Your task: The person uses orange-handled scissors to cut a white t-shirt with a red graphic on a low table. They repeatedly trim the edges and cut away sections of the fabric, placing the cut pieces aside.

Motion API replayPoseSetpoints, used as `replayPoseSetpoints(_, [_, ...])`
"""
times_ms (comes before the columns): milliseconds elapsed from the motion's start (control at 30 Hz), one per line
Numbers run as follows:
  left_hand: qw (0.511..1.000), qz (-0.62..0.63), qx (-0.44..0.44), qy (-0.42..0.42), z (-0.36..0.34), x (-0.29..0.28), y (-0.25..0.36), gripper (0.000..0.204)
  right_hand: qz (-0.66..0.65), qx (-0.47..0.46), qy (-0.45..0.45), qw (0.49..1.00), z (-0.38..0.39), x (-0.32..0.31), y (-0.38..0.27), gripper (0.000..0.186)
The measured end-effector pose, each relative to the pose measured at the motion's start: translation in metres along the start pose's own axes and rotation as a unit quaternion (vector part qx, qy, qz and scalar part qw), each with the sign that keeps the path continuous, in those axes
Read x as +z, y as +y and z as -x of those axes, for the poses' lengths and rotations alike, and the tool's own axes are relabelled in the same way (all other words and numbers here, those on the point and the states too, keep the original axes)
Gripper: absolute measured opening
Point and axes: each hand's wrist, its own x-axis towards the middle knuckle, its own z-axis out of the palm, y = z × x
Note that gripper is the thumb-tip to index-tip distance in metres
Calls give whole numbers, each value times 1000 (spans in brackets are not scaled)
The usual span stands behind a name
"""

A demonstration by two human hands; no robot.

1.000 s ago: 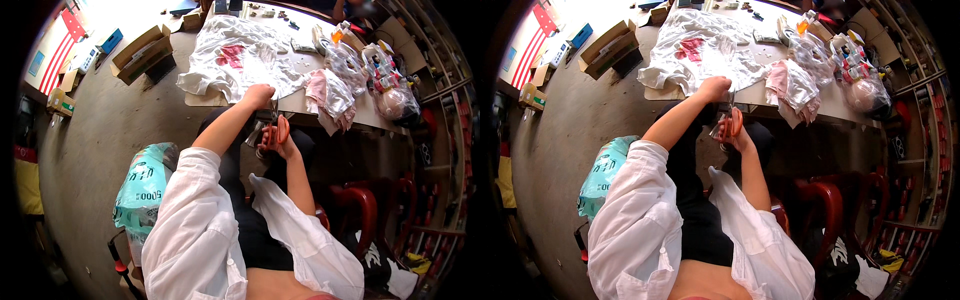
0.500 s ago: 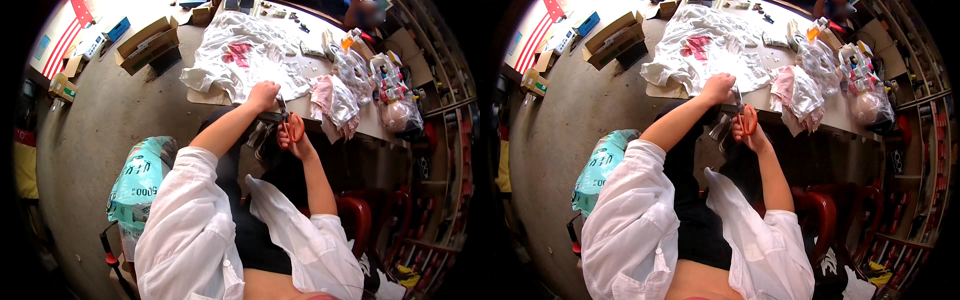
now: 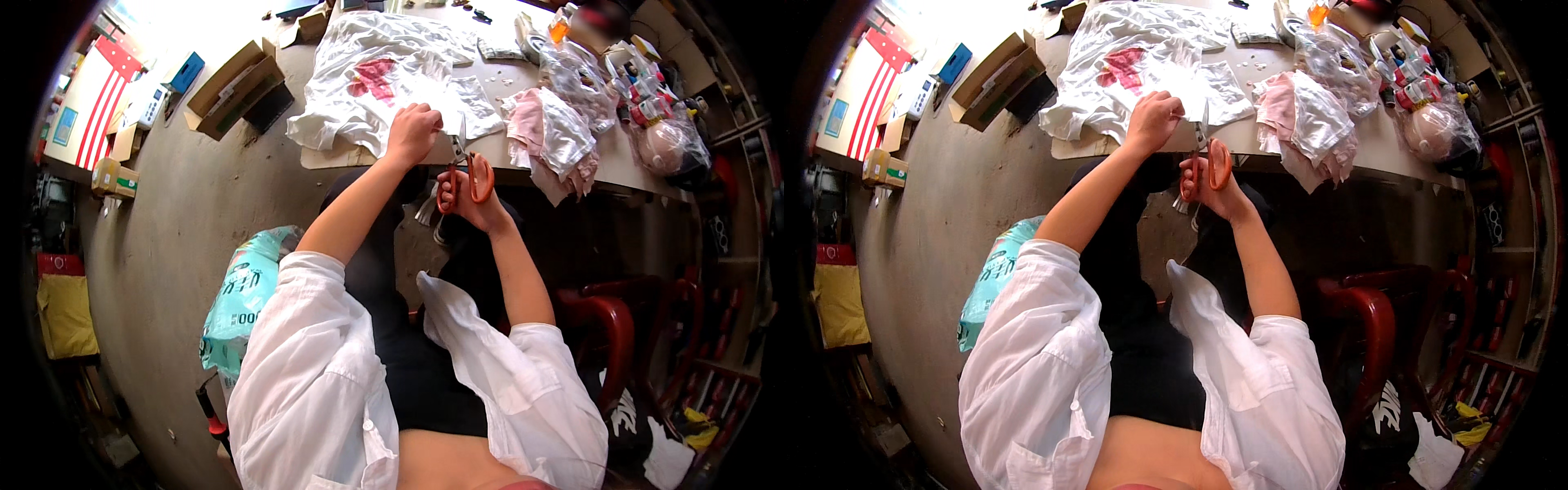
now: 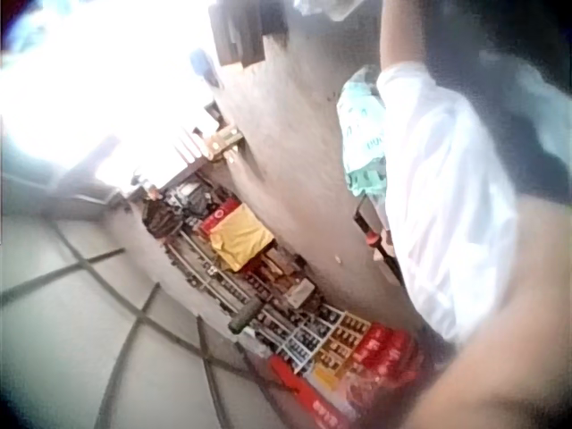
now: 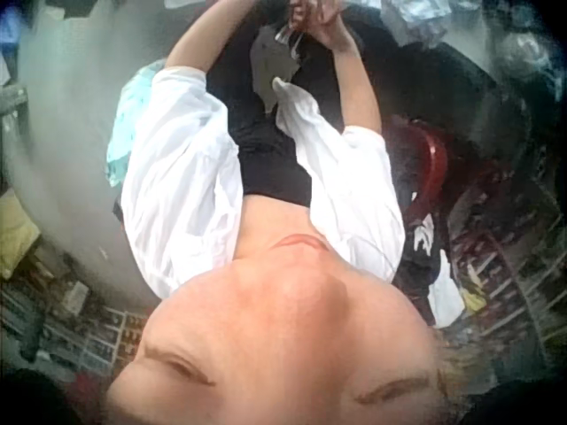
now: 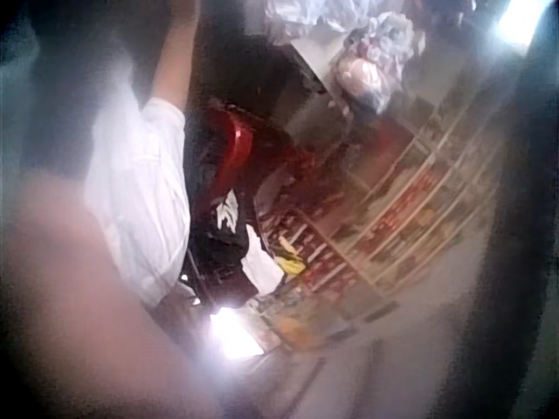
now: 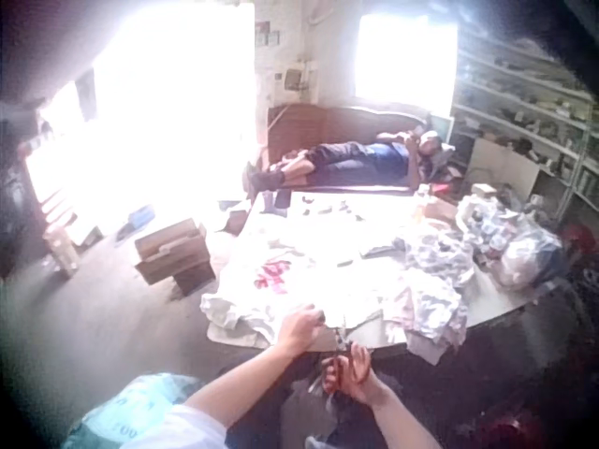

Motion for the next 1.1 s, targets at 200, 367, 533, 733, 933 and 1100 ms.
replayPoseSetpoints(200, [999, -16, 27, -23, -1, -2, 5, 4, 36, 2, -41, 999, -3, -9, 7, 77])
replayPoseSetpoints(367, [995, -62, 75, -37, 1, -4, 10, 5, 50, 13, -13, 999, -5, -2, 4, 73])
replayPoseSetpoints(533, [990, -82, 115, -22, 2, -2, 14, 6, 1, 42, -13, 999, -12, -9, 7, 66])
replayPoseSetpoints(733, [986, -95, 132, -33, 0, -4, 12, 3, 14, 39, -32, 999, -10, -7, 2, 64])
replayPoseSetpoints(933, [988, -78, 133, -31, -4, -4, 10, 3, 2, 18, -2, 1000, -18, -11, 3, 56])
replayPoseSetpoints(1100, [990, -74, 111, -54, -1, -5, 12, 7, 87, 14, 85, 992, -23, -11, 12, 57])
